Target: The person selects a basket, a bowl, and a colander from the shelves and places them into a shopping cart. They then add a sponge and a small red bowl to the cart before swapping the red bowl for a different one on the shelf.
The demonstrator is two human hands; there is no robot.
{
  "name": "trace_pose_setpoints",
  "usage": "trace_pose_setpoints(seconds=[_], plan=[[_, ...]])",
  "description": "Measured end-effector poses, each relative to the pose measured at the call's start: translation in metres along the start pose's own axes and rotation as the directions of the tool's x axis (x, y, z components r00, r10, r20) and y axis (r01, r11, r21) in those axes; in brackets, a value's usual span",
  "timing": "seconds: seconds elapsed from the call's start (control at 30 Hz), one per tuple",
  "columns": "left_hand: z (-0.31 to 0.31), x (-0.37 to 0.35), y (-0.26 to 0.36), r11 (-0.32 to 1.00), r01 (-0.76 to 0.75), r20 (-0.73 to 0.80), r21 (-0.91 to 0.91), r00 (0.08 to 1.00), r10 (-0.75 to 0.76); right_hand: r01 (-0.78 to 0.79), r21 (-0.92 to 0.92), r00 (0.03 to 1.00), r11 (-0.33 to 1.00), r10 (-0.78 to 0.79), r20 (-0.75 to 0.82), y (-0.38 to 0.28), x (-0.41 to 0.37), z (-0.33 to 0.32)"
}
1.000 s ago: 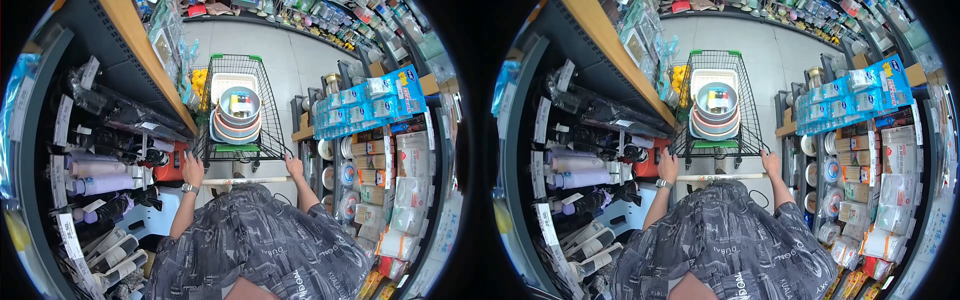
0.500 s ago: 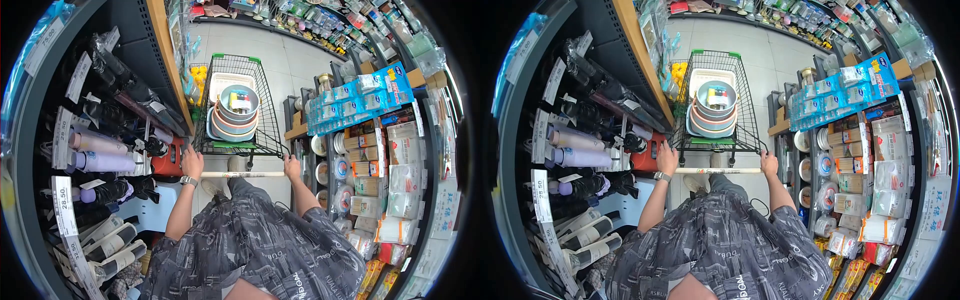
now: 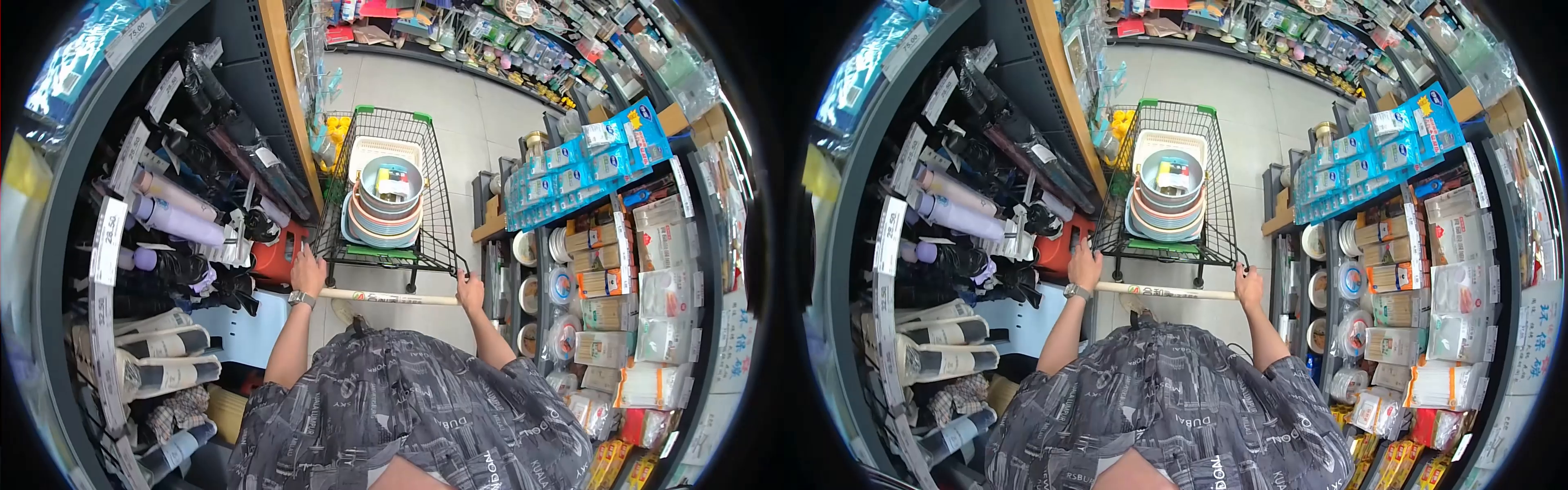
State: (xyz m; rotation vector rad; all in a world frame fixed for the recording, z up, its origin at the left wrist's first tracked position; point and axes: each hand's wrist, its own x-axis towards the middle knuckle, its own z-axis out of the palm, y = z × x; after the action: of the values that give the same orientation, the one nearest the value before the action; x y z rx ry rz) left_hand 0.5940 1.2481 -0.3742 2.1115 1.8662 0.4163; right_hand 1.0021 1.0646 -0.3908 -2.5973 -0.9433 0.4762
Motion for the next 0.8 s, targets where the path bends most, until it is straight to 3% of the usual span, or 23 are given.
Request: trace_pose_setpoints(seconds=[0.07, 0.13, 0.17, 0.27, 0.37, 0.53, 0.6, 0.8], plan=[[0.000, -0.005, -0.002, 1.000, -0.005, -0.031, 0.030, 0.999, 0.006, 0.056, 0.007, 0.998, 0.998, -0.056, -0.032, 0.002, -0.010, -0.001], [0.003, -0.007, -0.010, 0.998, -0.008, -0.059, 0.064, 0.998, 0.012, 0.007, 0.102, 1.000, 0.995, -0.007, 0.004, 0.000, -0.019, 0.001], [0.004, -0.005, -0.015, 0.999, -0.038, -0.109, 0.022, 0.993, 0.041, 0.088, 0.093, 0.991, 0.992, -0.078, -0.109, -0.002, -0.027, 0.004], [-0.005, -0.006, -0.011, 0.998, -0.049, -0.178, 0.031, 0.983, 0.054, 0.081, 0.083, 0.989, 0.993, -0.069, -0.133, 0.000, -0.034, 0.014], [-0.011, -0.013, 0.000, 0.973, 0.189, -0.111, 0.135, 0.978, -0.174, 0.077, 0.077, 0.990, 0.994, -0.067, -0.125, -0.004, -0.043, 0.009], [-0.013, -0.030, -0.002, 0.950, 0.258, -0.106, 0.178, 0.964, -0.242, 0.039, 0.062, 0.999, 0.997, -0.038, -0.007, -0.002, -0.055, 0.000], [-0.015, -0.040, 0.001, 0.948, 0.273, -0.112, 0.161, 0.960, -0.257, 0.179, 0.044, 0.972, 0.983, -0.169, -0.164, 0.002, -0.061, 0.003], [-0.016, -0.069, 0.003, 0.946, 0.301, -0.130, 0.124, 0.950, -0.285, 0.314, -0.037, 0.945, 0.949, -0.316, -0.088, 0.020, -0.070, -0.001]])
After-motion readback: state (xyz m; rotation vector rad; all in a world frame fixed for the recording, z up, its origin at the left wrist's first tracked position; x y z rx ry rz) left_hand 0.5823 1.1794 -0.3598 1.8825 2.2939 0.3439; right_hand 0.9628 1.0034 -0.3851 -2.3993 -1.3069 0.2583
